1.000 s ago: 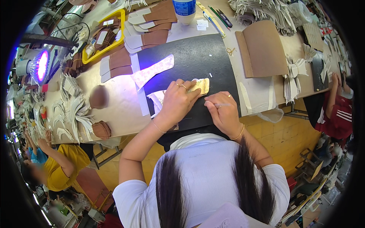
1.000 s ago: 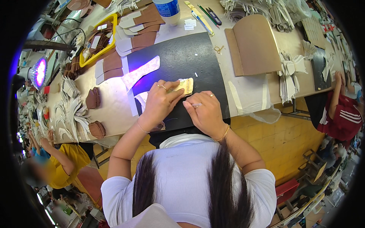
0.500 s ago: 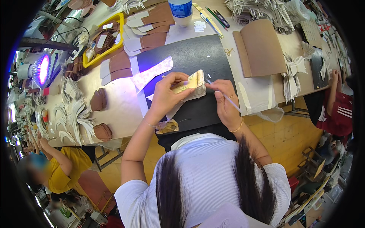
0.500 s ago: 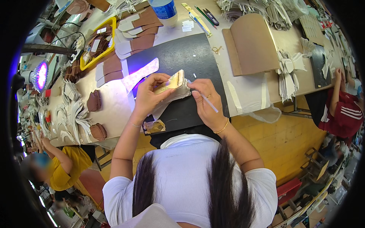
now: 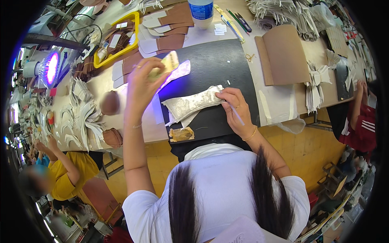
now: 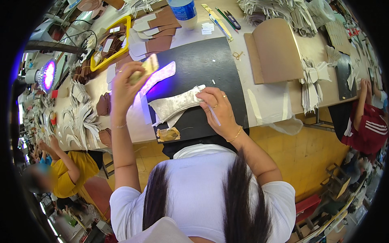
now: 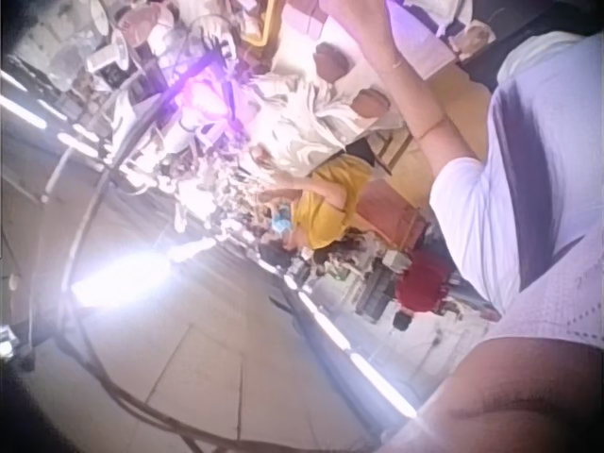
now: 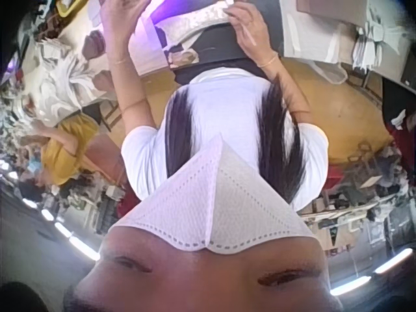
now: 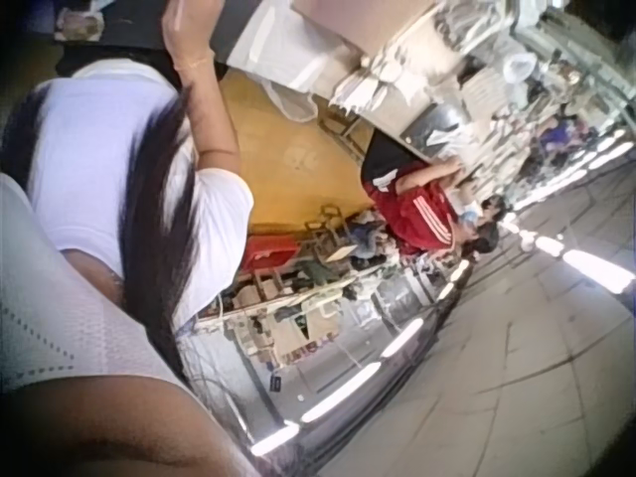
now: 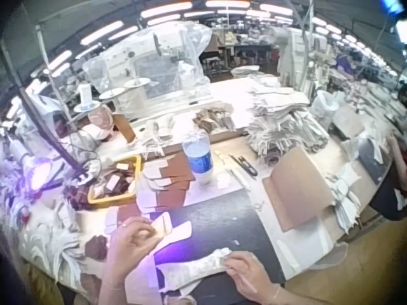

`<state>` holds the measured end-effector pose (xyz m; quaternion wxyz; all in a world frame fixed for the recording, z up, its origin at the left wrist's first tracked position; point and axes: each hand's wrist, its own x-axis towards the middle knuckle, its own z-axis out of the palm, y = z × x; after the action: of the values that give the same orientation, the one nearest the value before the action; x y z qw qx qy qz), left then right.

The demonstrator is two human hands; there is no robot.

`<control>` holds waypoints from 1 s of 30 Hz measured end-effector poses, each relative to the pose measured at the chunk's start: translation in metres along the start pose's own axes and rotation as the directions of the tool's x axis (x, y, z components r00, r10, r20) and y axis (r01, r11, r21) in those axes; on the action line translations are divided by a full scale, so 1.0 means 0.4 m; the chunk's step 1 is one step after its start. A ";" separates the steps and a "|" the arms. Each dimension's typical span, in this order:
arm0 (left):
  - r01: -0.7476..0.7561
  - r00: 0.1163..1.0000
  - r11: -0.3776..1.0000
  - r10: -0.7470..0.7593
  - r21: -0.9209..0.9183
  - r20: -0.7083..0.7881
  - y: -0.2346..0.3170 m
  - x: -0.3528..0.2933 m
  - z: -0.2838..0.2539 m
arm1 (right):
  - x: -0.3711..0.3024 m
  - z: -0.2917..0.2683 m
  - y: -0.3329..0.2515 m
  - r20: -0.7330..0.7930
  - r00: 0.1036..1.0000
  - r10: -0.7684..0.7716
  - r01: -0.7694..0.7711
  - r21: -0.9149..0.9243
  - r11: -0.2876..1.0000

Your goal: The person repeatedly trims the edges of small beige fabric pieces using a small blade. They handle each piece one at a time, trim along the edges, and place the finished pieces into a nearby pile.

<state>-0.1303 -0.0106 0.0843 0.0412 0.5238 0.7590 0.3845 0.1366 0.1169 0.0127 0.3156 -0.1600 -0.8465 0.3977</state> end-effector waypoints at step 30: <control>-0.154 0.975 0.988 0.156 -0.020 0.161 0.098 -0.145 0.241 | -0.003 -0.045 0.009 -0.077 0.987 0.141 -0.139 0.027 0.990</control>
<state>-0.0296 -0.0003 0.0216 0.0749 0.6108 0.7085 0.3456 0.1496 0.1291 0.0181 0.3217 -0.2310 -0.8158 0.4215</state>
